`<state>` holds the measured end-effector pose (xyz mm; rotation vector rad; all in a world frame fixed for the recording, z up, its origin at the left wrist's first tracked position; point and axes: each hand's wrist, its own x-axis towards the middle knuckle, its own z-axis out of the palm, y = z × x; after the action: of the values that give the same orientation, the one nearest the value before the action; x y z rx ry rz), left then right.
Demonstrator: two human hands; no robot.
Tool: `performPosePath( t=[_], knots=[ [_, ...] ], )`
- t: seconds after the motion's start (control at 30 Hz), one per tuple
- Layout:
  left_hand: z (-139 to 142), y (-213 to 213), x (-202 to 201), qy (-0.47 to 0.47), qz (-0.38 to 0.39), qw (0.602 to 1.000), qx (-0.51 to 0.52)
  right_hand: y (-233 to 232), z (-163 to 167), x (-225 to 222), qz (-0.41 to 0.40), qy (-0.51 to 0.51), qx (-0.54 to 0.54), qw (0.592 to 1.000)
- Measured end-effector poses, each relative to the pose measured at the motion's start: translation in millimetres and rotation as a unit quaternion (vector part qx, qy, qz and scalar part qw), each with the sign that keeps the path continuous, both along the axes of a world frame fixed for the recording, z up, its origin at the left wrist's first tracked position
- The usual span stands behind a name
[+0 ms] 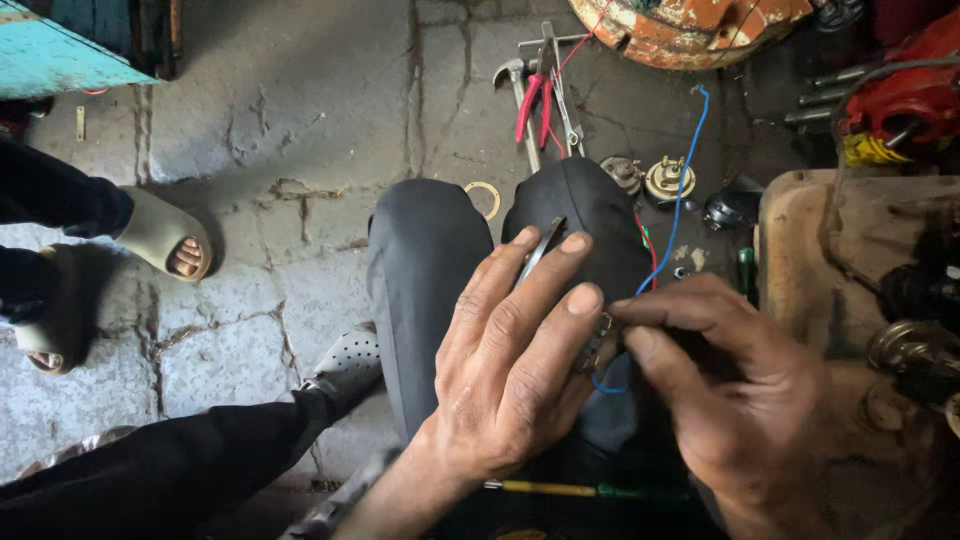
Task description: The person sits on the floor and uses a screwdriver to tighten screws on a small black electrical component held in their lap. They repeatedly adjust the blue and red wires connected to the terminals and tighten the screws to secure the connections.
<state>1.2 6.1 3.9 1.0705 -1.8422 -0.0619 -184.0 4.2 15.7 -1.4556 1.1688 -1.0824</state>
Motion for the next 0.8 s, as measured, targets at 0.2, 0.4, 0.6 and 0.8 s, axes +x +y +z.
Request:
performPosePath(
  t=[0.2, 0.4, 0.6, 0.8],
  knots=[
    [6.6, -1.4, 4.1, -0.001, 0.004, 1.0, 0.03, 4.2, -12.0, -5.7, -0.045, -0.074, 0.04, 0.995],
    [2.3, -10.5, 23.7, 0.037, 0.02, 0.992, 0.118, 27.1, -33.7, -59.7, 0.146, 0.193, -0.187, 0.952],
    [-0.9, -14.6, 35.0, 0.042, 0.029, 0.987, 0.155, 83.7, -112.3, -102.5, 0.27, 0.325, -0.238, 0.875],
    [5.8, -7.8, 31.0, 0.017, 0.051, 0.982, 0.179, 116.6, -141.3, -133.4, 0.326, 0.418, -0.233, 0.815]
  ],
)
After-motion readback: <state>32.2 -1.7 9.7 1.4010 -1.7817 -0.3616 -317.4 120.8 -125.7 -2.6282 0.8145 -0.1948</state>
